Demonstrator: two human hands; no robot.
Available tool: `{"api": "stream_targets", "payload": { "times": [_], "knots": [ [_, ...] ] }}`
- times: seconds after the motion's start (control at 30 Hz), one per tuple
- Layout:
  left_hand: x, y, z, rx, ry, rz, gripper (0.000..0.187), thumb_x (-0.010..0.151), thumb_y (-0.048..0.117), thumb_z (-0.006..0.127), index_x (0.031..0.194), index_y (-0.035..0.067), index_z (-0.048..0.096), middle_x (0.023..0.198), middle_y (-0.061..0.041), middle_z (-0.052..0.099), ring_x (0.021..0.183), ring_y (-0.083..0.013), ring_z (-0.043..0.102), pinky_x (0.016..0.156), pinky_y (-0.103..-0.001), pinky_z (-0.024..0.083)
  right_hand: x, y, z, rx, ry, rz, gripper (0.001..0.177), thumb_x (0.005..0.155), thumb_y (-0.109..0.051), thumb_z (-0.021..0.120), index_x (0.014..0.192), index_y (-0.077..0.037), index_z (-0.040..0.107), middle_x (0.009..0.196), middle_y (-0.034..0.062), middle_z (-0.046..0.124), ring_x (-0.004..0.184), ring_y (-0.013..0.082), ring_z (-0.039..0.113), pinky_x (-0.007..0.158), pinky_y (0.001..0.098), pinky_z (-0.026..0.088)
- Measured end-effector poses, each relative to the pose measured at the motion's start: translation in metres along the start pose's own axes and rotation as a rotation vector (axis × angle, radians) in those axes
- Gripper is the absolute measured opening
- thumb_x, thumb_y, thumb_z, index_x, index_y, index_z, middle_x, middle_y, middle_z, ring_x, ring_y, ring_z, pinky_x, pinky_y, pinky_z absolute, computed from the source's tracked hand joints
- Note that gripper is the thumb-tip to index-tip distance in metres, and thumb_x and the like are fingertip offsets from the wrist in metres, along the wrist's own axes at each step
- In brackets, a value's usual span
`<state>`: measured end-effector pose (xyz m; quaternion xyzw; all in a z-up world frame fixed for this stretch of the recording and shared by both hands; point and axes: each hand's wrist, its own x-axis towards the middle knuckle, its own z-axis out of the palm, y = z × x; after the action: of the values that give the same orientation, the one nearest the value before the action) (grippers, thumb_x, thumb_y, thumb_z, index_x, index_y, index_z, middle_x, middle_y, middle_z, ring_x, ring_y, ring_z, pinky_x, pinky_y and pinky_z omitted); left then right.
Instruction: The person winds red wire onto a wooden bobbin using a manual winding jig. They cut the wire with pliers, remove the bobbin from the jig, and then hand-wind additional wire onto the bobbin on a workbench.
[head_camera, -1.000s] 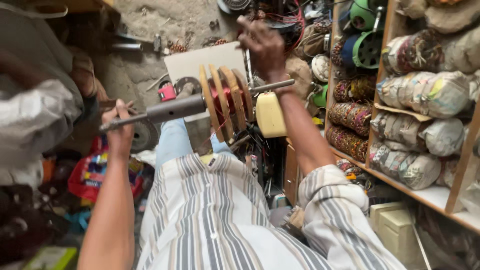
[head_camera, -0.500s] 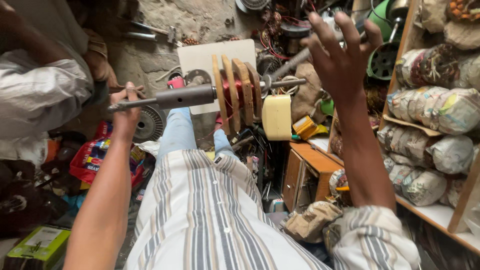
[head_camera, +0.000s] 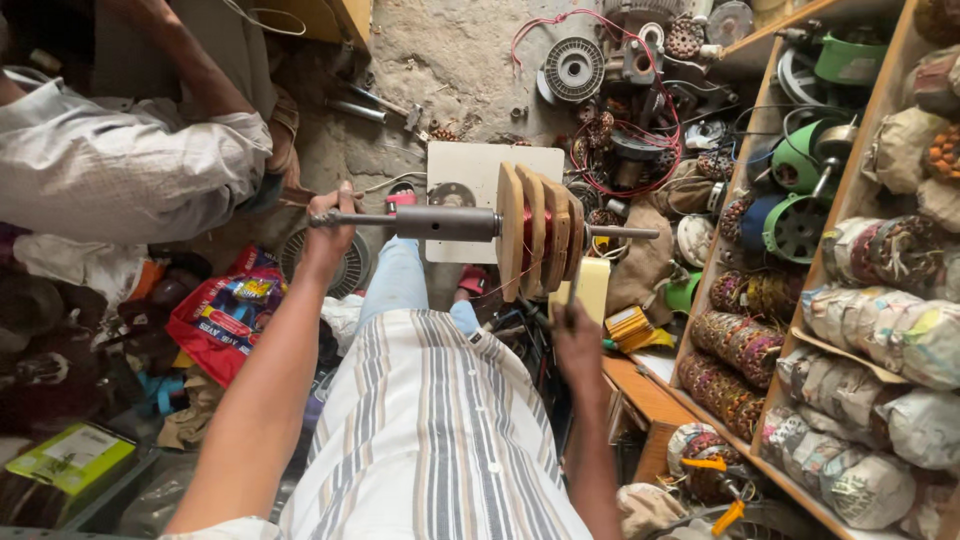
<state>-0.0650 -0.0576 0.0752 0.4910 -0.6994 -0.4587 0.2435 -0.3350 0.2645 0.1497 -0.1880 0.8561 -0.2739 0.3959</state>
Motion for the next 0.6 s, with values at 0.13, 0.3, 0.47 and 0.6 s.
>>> {"api": "stream_targets", "payload": {
  "times": [0.13,0.3,0.47,0.6],
  "knots": [
    [-0.003,0.002,0.002,0.015,-0.001,-0.042,0.049,0.111,0.026,0.050,0.082,-0.009,0.069,0.071,-0.019,0.070,0.065,-0.0239,0.067,0.069,-0.038,0.053,-0.007,0.020,0.045,0.297,0.085,-0.152,0.038,0.109,-0.036,0.049,0.110,0.000,0.061,0.081,0.0121,0.064,0.077,0.0195,0.062,0.072,0.0373,0.051],
    [-0.008,0.003,-0.004,-0.009,-0.043,0.063,0.047,0.112,0.026,0.051,0.086,-0.009,0.069,0.076,-0.021,0.070,0.068,-0.0289,0.069,0.070,-0.041,0.053,-0.016,0.067,0.050,0.149,0.113,-0.027,0.038,0.108,-0.035,0.050,0.112,0.000,0.061,0.082,0.0204,0.063,0.076,0.0332,0.058,0.071,0.0423,0.049],
    [-0.011,-0.008,-0.010,0.305,-0.056,-0.022,0.037,0.106,0.030,0.061,0.107,-0.006,0.069,0.095,-0.027,0.069,0.089,-0.0405,0.067,0.081,-0.047,0.053,0.003,0.116,0.051,-0.084,0.058,-0.047,0.037,0.101,-0.037,0.060,0.113,-0.002,0.063,0.100,0.0280,0.067,0.100,0.0497,0.062,0.080,0.0511,0.051],
    [-0.045,-0.042,-0.036,0.326,-0.054,0.014,0.052,0.095,0.030,0.073,0.129,-0.005,0.057,0.122,-0.030,0.062,0.113,-0.0445,0.063,0.097,-0.048,0.049,0.034,0.124,0.062,-0.302,-0.053,-0.039,0.037,0.096,-0.037,0.062,0.112,-0.004,0.063,0.100,0.0289,0.068,0.102,0.0508,0.061,0.082,0.0569,0.049]
  ]
}}
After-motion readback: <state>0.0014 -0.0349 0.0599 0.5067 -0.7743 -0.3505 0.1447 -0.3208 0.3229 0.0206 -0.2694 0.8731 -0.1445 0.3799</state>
